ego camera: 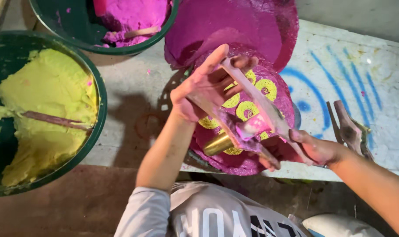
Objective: The person assembles a firework cake by filling a manual press with yellow and pink powders and extruding them into ring shapes onto a purple base. They arrange the rings in a circular pattern and then cover the assembly with a lid.
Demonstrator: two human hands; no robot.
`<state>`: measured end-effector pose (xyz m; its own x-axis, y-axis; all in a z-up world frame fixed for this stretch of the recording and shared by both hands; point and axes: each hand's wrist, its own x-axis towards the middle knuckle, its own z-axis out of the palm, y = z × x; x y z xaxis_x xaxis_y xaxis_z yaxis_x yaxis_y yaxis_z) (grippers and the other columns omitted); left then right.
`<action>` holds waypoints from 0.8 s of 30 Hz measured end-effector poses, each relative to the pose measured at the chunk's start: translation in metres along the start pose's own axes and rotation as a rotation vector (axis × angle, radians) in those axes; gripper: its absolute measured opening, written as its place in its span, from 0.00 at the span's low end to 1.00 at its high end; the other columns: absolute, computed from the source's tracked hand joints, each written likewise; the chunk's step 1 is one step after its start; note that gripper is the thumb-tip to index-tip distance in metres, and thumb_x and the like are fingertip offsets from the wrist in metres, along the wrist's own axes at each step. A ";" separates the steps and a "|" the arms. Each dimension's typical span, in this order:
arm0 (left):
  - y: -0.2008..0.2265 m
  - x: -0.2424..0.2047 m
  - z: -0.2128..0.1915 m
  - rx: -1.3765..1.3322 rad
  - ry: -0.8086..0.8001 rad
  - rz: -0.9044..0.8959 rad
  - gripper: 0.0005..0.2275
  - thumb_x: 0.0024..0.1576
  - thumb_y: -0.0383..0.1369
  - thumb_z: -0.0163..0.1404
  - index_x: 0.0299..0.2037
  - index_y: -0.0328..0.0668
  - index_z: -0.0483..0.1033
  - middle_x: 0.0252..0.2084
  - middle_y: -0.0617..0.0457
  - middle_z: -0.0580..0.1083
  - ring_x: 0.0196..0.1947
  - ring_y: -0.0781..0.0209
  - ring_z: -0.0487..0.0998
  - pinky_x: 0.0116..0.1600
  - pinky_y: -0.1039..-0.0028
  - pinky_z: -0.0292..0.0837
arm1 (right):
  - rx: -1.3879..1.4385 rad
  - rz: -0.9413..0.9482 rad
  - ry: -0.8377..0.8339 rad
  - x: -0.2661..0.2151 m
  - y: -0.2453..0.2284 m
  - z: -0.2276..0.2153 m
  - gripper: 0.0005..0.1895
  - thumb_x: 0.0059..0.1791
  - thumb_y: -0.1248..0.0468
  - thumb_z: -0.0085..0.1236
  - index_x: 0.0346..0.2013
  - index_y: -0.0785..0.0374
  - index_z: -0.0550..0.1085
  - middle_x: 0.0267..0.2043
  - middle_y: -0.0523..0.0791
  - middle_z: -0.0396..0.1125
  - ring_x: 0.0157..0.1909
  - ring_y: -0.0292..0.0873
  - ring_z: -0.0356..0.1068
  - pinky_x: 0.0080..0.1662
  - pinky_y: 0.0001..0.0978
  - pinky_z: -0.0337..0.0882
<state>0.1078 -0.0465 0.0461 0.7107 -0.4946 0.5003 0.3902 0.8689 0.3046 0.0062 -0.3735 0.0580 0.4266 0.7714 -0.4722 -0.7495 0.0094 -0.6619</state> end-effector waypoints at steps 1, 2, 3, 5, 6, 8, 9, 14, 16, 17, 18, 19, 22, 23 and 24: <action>-0.008 0.002 -0.009 -0.029 -0.015 0.042 0.32 0.54 0.43 0.54 0.70 0.44 0.60 0.61 0.48 0.68 0.68 0.50 0.64 0.72 0.61 0.60 | -0.073 0.060 0.109 0.001 -0.009 -0.002 0.50 0.49 0.36 0.47 0.73 0.70 0.55 0.62 0.50 0.65 0.60 0.45 0.67 0.62 0.44 0.67; -0.014 0.007 -0.019 -0.056 -0.037 0.082 0.30 0.56 0.40 0.52 0.69 0.42 0.63 0.54 0.50 0.69 0.61 0.53 0.66 0.67 0.64 0.60 | -0.150 0.111 0.223 0.003 -0.017 -0.007 0.51 0.45 0.35 0.46 0.73 0.66 0.55 0.65 0.49 0.65 0.63 0.44 0.68 0.63 0.43 0.68; -0.018 0.012 -0.030 -0.083 -0.059 0.122 0.27 0.57 0.37 0.49 0.68 0.39 0.67 0.47 0.52 0.71 0.53 0.56 0.69 0.62 0.67 0.61 | -0.218 0.109 0.174 0.005 -0.028 -0.014 0.50 0.49 0.34 0.44 0.71 0.70 0.57 0.62 0.52 0.67 0.60 0.46 0.69 0.61 0.45 0.69; -0.026 0.017 -0.049 -0.078 -0.001 0.203 0.17 0.57 0.40 0.46 0.53 0.42 0.68 0.42 0.53 0.69 0.49 0.57 0.68 0.63 0.66 0.62 | -0.328 0.112 0.078 0.008 -0.036 -0.025 0.49 0.55 0.32 0.39 0.67 0.78 0.61 0.55 0.59 0.70 0.54 0.50 0.72 0.57 0.48 0.72; -0.027 0.020 -0.059 -0.073 0.020 0.247 0.13 0.57 0.41 0.44 0.45 0.43 0.68 0.40 0.54 0.68 0.47 0.58 0.68 0.63 0.65 0.63 | -0.396 0.098 0.121 0.011 -0.036 -0.028 0.49 0.55 0.31 0.37 0.69 0.76 0.59 0.59 0.56 0.68 0.57 0.47 0.69 0.59 0.45 0.68; -0.028 0.023 -0.075 -0.151 0.071 0.244 0.12 0.55 0.41 0.43 0.42 0.45 0.65 0.39 0.55 0.67 0.46 0.59 0.67 0.61 0.65 0.64 | -0.530 0.068 0.208 0.021 -0.033 -0.033 0.50 0.55 0.30 0.33 0.71 0.72 0.55 0.65 0.50 0.62 0.62 0.41 0.62 0.62 0.40 0.61; -0.028 0.024 -0.082 -0.189 0.096 0.241 0.11 0.55 0.42 0.42 0.41 0.45 0.64 0.38 0.55 0.67 0.45 0.59 0.67 0.60 0.65 0.64 | -0.596 0.052 0.252 0.027 -0.032 -0.034 0.50 0.54 0.30 0.31 0.73 0.70 0.52 0.68 0.48 0.59 0.65 0.38 0.59 0.63 0.38 0.58; -0.017 0.024 -0.115 -0.214 0.037 0.227 0.12 0.61 0.44 0.39 0.42 0.44 0.65 0.38 0.55 0.67 0.44 0.59 0.66 0.52 0.70 0.65 | -0.641 0.078 0.375 0.056 -0.019 -0.028 0.51 0.52 0.28 0.28 0.68 0.70 0.63 0.47 0.51 0.69 0.47 0.42 0.71 0.56 0.38 0.71; -0.014 0.019 -0.120 -0.214 0.036 0.219 0.13 0.61 0.44 0.38 0.42 0.44 0.65 0.37 0.55 0.67 0.43 0.59 0.66 0.51 0.70 0.65 | -0.727 -0.015 0.347 0.067 -0.017 -0.024 0.50 0.53 0.28 0.28 0.70 0.68 0.61 0.57 0.46 0.67 0.56 0.38 0.66 0.59 0.36 0.62; -0.014 0.015 -0.122 -0.226 0.047 0.213 0.14 0.62 0.45 0.37 0.42 0.44 0.66 0.37 0.55 0.67 0.43 0.59 0.67 0.51 0.70 0.65 | -0.766 -0.060 0.333 0.068 -0.016 -0.023 0.50 0.53 0.27 0.28 0.70 0.67 0.59 0.61 0.44 0.66 0.61 0.37 0.63 0.61 0.34 0.58; -0.014 0.014 -0.125 -0.238 0.053 0.206 0.14 0.62 0.45 0.37 0.42 0.43 0.66 0.36 0.55 0.67 0.43 0.59 0.67 0.51 0.70 0.65 | -0.703 0.021 0.363 0.067 -0.015 -0.022 0.49 0.52 0.28 0.28 0.66 0.67 0.63 0.54 0.45 0.68 0.55 0.39 0.66 0.57 0.36 0.63; -0.017 0.013 -0.126 -0.241 0.068 0.214 0.14 0.61 0.45 0.37 0.41 0.44 0.66 0.36 0.55 0.67 0.42 0.59 0.67 0.50 0.69 0.65 | -0.639 0.101 0.392 0.064 -0.014 -0.021 0.48 0.50 0.28 0.28 0.61 0.68 0.66 0.47 0.45 0.70 0.49 0.42 0.69 0.54 0.39 0.69; -0.028 0.012 -0.128 -0.227 0.101 0.245 0.13 0.61 0.45 0.36 0.41 0.44 0.66 0.35 0.55 0.67 0.41 0.59 0.67 0.50 0.67 0.65 | -0.617 0.203 0.487 0.059 -0.017 -0.029 0.46 0.48 0.29 0.29 0.60 0.64 0.70 0.38 0.47 0.72 0.41 0.44 0.70 0.47 0.40 0.71; -0.028 0.015 -0.129 -0.211 0.102 0.255 0.14 0.61 0.44 0.36 0.41 0.43 0.65 0.35 0.55 0.67 0.41 0.58 0.67 0.50 0.67 0.65 | -0.639 0.213 0.521 0.058 -0.017 -0.034 0.46 0.48 0.30 0.30 0.61 0.61 0.71 0.37 0.47 0.71 0.40 0.44 0.70 0.45 0.40 0.70; -0.026 0.020 -0.128 -0.196 0.099 0.261 0.14 0.62 0.44 0.36 0.42 0.43 0.65 0.36 0.54 0.67 0.41 0.58 0.67 0.50 0.68 0.65 | -0.744 0.177 0.558 0.060 -0.012 -0.040 0.45 0.49 0.30 0.30 0.61 0.61 0.72 0.39 0.46 0.72 0.41 0.41 0.69 0.46 0.37 0.69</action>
<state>0.1867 -0.0768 -0.0551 0.8509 -0.2585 0.4573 0.2856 0.9583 0.0103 0.0610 -0.3526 0.0143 0.6627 0.3052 -0.6839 -0.3936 -0.6349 -0.6648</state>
